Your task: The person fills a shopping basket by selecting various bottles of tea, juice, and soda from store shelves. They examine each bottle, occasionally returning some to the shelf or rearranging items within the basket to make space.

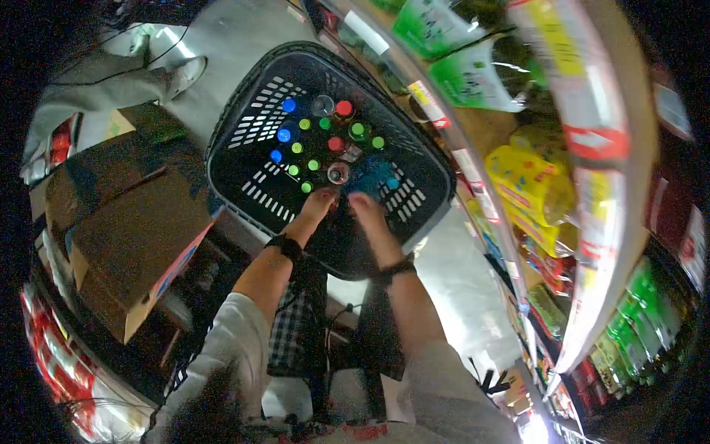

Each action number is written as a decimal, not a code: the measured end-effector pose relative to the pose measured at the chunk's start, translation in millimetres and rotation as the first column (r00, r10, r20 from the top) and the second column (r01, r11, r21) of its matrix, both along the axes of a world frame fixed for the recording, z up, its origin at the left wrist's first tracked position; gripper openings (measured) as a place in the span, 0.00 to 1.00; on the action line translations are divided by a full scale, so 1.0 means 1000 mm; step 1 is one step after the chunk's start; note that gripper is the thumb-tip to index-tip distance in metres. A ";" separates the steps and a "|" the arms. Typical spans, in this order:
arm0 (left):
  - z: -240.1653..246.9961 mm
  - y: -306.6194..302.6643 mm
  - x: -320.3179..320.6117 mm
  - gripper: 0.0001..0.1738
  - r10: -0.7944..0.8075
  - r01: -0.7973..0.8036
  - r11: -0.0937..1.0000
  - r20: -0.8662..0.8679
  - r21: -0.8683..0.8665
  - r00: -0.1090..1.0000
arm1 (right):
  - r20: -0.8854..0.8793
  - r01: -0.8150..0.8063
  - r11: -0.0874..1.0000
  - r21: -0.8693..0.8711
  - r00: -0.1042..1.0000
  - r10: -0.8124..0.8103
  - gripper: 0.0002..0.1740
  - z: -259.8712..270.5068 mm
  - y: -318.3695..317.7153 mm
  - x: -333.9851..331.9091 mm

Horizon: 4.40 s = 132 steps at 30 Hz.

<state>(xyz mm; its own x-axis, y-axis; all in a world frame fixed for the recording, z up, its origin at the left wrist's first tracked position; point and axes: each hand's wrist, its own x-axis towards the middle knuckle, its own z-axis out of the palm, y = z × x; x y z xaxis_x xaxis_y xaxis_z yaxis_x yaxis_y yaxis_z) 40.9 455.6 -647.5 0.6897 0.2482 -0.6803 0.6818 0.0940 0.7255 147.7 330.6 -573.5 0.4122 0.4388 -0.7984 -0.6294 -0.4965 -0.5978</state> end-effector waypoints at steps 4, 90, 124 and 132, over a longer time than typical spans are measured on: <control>-0.010 0.040 0.047 0.14 0.472 -0.491 0.669 -0.191 -0.558 0.861 | 0.133 0.125 0.988 -0.092 0.985 -0.112 0.14 -0.098 0.057 0.015; 0.799 -0.361 0.099 0.36 -0.581 -0.198 0.808 0.806 0.555 -0.114 | 0.095 -0.209 0.010 0.978 0.401 -0.911 0.42 0.757 -0.385 0.036; 0.797 -0.420 0.233 0.27 -0.616 0.112 0.780 0.787 0.615 -0.035 | 0.620 0.060 0.699 0.713 -0.520 -0.588 0.21 0.738 -0.405 0.095; 0.786 -0.427 0.259 0.34 -0.648 0.096 0.744 0.749 0.662 -0.139 | 0.654 0.312 0.700 0.643 -0.699 -0.289 0.08 0.742 -0.414 0.103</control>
<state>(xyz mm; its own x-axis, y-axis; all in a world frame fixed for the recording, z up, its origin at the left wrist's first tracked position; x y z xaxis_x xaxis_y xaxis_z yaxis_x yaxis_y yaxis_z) 300.3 28.3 138.3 0.5988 -0.3740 0.7082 -0.8006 -0.2532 0.5432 250.4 -83.1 168.2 0.3631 -0.3339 0.8699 0.6694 -0.5559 -0.4928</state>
